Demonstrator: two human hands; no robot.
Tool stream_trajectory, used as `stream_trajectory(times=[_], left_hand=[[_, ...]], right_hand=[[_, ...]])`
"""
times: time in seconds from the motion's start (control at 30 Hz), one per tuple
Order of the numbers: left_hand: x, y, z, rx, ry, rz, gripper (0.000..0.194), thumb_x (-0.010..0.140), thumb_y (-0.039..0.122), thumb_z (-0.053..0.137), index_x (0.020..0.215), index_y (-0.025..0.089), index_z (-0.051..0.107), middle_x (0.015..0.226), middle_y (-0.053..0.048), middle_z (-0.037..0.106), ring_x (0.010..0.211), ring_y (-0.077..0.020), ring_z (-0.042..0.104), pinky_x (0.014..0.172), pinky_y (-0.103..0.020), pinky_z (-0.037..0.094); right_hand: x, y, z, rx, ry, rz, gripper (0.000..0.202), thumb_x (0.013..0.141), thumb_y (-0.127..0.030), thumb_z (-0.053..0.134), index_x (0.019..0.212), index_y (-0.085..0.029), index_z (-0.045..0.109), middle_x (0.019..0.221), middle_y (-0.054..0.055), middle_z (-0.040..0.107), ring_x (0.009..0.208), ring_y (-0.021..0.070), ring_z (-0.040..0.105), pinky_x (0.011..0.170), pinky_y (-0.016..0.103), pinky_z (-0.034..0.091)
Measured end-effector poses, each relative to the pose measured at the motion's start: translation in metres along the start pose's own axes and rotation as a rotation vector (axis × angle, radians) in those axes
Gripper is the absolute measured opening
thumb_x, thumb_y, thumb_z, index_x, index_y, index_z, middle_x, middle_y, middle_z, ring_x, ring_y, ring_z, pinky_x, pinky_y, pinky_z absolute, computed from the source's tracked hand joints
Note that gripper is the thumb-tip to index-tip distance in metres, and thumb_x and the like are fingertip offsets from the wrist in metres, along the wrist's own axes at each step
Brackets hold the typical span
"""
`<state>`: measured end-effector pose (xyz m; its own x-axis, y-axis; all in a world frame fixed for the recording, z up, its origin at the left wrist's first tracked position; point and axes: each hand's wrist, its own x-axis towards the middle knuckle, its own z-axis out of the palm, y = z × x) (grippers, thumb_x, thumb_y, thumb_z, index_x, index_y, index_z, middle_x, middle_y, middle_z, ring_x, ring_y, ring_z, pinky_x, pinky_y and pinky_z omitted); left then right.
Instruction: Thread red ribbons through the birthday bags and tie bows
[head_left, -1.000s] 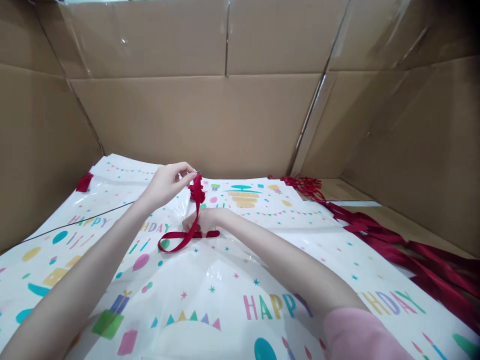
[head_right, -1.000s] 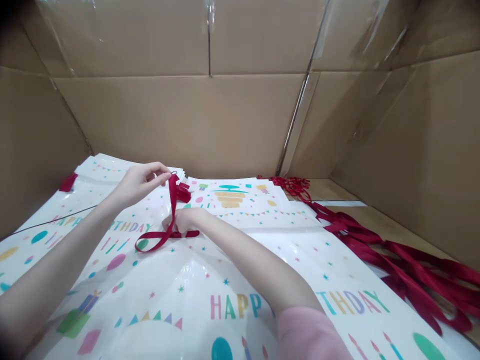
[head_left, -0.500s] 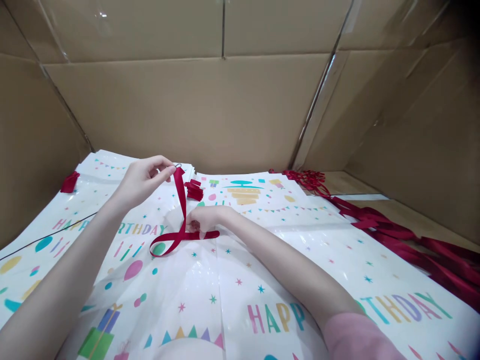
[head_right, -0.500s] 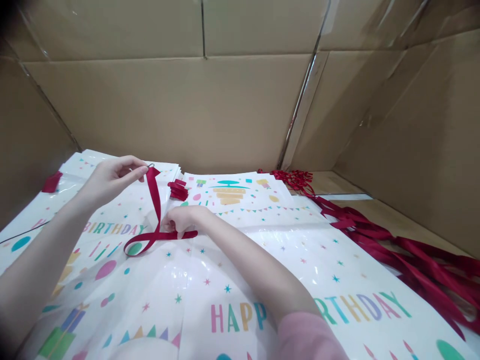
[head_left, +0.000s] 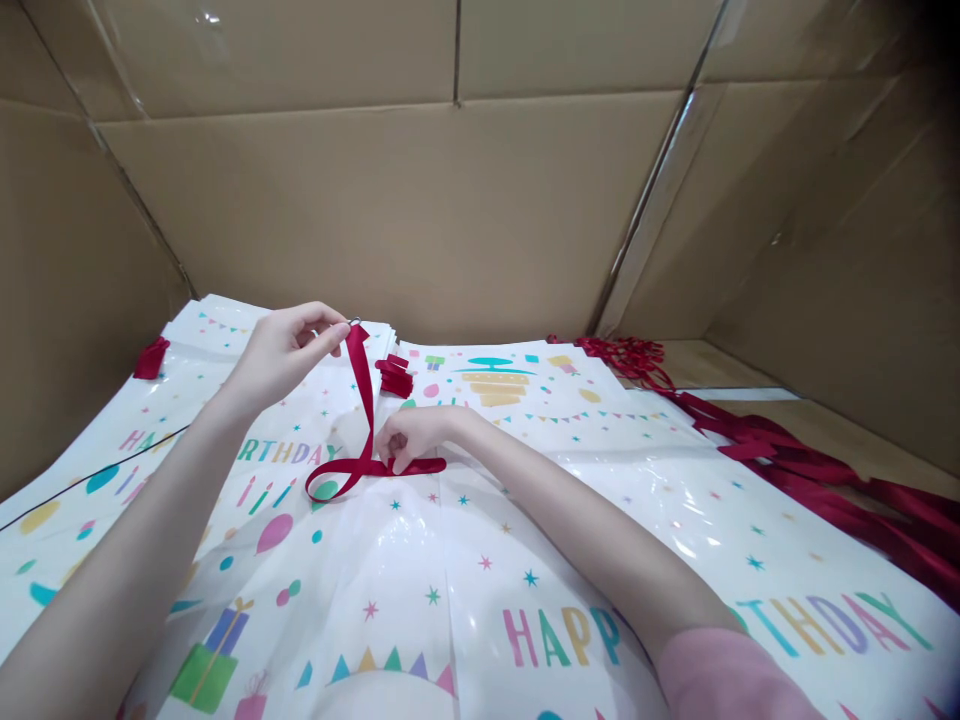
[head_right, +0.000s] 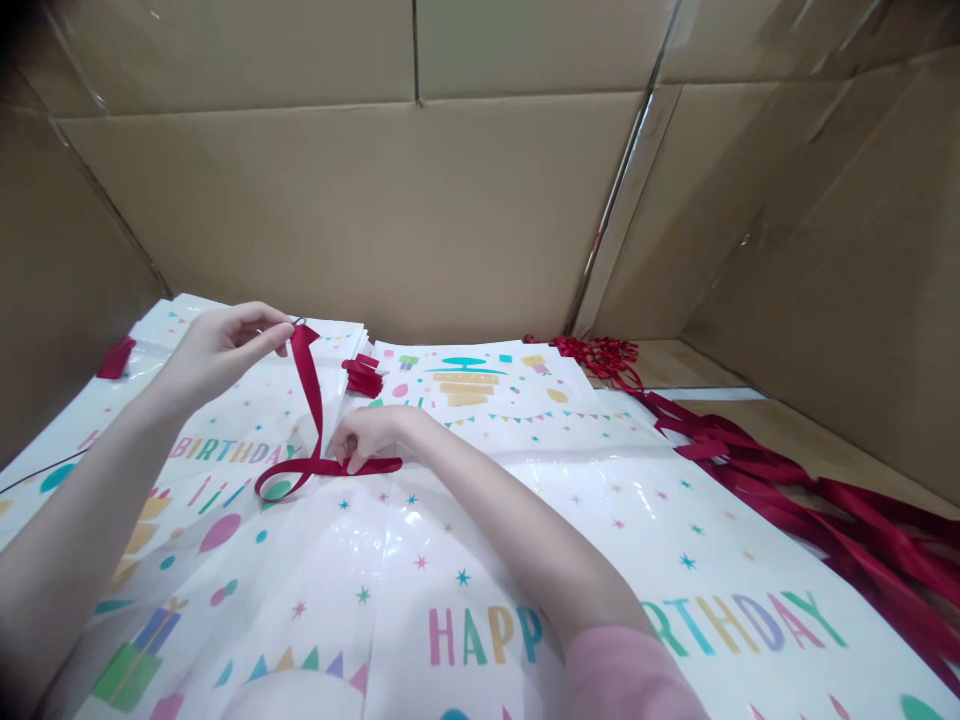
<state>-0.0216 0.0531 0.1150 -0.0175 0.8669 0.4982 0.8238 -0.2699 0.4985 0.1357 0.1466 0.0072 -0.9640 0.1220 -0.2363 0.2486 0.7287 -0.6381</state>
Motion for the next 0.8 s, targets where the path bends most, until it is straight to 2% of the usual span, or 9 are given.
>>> stream_trajectory(times=[0.13, 0.3, 0.57, 0.8], left_hand=[[-0.001, 0.003, -0.001, 0.007, -0.004, -0.014, 0.028, 0.081, 0.044, 0.051, 0.081, 0.019, 0.064, 0.07, -0.002, 0.064, 0.058, -0.0128, 0.055, 0.05, -0.022, 0.038], [-0.001, 0.002, -0.001, 0.009, -0.006, -0.02, 0.029, 0.081, 0.045, 0.051, 0.081, 0.019, 0.063, 0.067, -0.001, 0.063, 0.053, -0.0114, 0.051, 0.047, -0.022, 0.035], [-0.001, -0.001, 0.002, -0.006, -0.01, -0.008, 0.029, 0.081, 0.046, 0.05, 0.082, 0.02, 0.063, 0.07, -0.002, 0.064, 0.063, -0.0153, 0.059, 0.054, -0.023, 0.04], [0.0, -0.001, 0.003, -0.024, -0.016, -0.006, 0.029, 0.081, 0.046, 0.05, 0.082, 0.02, 0.063, 0.068, -0.002, 0.063, 0.06, -0.0144, 0.056, 0.052, -0.023, 0.039]], right_hand=[[-0.001, 0.001, -0.001, 0.009, 0.018, 0.01, 0.012, 0.079, -0.018, 0.06, 0.087, -0.012, 0.067, 0.085, 0.002, 0.066, 0.073, 0.0103, 0.058, 0.064, 0.018, 0.042], [0.002, 0.006, 0.001, 0.021, 0.045, -0.007, 0.01, 0.077, -0.015, 0.063, 0.085, -0.012, 0.067, 0.082, 0.002, 0.067, 0.071, 0.0102, 0.058, 0.063, 0.018, 0.043], [0.006, 0.014, 0.004, 0.064, 0.044, -0.06, 0.01, 0.075, -0.014, 0.064, 0.084, -0.013, 0.068, 0.08, 0.001, 0.067, 0.07, 0.0104, 0.06, 0.063, 0.018, 0.044], [0.006, 0.013, 0.005, 0.062, 0.067, -0.053, 0.009, 0.074, -0.013, 0.065, 0.082, -0.012, 0.067, 0.078, 0.002, 0.067, 0.069, 0.0105, 0.06, 0.062, 0.018, 0.044]])
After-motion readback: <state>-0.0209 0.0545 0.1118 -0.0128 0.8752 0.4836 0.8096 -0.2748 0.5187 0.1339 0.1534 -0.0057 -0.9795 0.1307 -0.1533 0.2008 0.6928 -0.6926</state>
